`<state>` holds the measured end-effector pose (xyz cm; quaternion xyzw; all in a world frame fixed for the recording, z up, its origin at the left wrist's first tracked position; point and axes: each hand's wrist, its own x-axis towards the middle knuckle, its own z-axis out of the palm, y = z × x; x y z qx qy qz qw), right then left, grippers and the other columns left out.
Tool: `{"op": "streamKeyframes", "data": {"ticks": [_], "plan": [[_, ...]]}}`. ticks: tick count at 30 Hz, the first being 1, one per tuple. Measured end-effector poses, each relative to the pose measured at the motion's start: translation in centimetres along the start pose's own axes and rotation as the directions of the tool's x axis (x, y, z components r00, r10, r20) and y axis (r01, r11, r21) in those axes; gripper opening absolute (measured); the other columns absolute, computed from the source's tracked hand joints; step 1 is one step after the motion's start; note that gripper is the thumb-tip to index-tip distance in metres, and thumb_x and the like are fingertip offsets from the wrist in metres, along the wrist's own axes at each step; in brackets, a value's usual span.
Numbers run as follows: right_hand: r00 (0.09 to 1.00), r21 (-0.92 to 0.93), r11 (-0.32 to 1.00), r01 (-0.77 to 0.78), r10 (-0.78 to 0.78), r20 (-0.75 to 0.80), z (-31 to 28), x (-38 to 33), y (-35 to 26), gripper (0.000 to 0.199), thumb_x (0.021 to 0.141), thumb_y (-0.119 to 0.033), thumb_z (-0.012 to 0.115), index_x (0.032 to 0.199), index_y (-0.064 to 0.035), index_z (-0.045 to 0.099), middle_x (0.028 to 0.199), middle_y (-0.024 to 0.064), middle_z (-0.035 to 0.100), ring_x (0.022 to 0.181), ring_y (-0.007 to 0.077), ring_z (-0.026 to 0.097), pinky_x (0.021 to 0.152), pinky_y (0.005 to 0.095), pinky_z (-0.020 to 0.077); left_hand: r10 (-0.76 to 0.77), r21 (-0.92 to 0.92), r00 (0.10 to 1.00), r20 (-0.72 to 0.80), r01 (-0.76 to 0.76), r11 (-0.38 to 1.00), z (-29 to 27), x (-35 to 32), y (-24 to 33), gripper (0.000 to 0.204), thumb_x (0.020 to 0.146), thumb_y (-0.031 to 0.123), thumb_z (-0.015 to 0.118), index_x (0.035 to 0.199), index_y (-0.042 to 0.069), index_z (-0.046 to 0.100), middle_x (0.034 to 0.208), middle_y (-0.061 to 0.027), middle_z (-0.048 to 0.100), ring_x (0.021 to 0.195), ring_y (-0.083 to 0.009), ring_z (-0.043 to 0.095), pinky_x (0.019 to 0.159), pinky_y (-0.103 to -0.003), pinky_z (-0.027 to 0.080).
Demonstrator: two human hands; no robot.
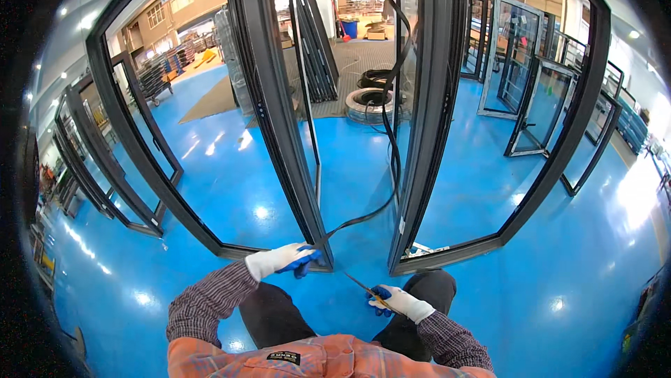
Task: The person installs a rubber seal into the channel of a metal frame, using scissors to trim it.
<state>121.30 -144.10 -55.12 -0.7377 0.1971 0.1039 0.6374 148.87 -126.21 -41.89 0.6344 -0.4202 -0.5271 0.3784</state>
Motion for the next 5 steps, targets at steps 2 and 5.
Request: {"op": "streamKeyframes", "data": {"ticks": [2,5], "plan": [[0.997,-0.121,0.992,0.023,-0.015,0.069,0.0,0.9,-0.6,0.027,0.087,-0.028,0.064,0.104,-0.0085,0.058,0.085,0.0055,0.062,0.069,0.0161,0.062,0.059,0.0256,0.0487,-0.054,0.013,0.998,0.045,0.053,0.998,-0.6,3.7,-0.3,0.032,0.09,0.033,0.047,0.092,0.005,0.063,0.067,-0.0037,0.055,0.054,-0.0133,0.049,0.053,-0.025,0.043],[0.97,-0.452,0.886,0.101,0.013,0.243,-0.9,1.5,-1.0,0.034,0.086,-0.033,0.064,0.108,-0.0088,0.057,0.091,0.0084,0.063,0.079,0.0191,0.063,0.068,0.0294,0.0503,-0.211,0.268,0.977,0.045,0.191,0.944,0.2,7.6,9.1,0.026,0.085,0.029,0.053,0.087,0.006,0.066,0.07,-0.0056,0.06,0.056,-0.0145,0.054,0.053,-0.029,0.047]]}}
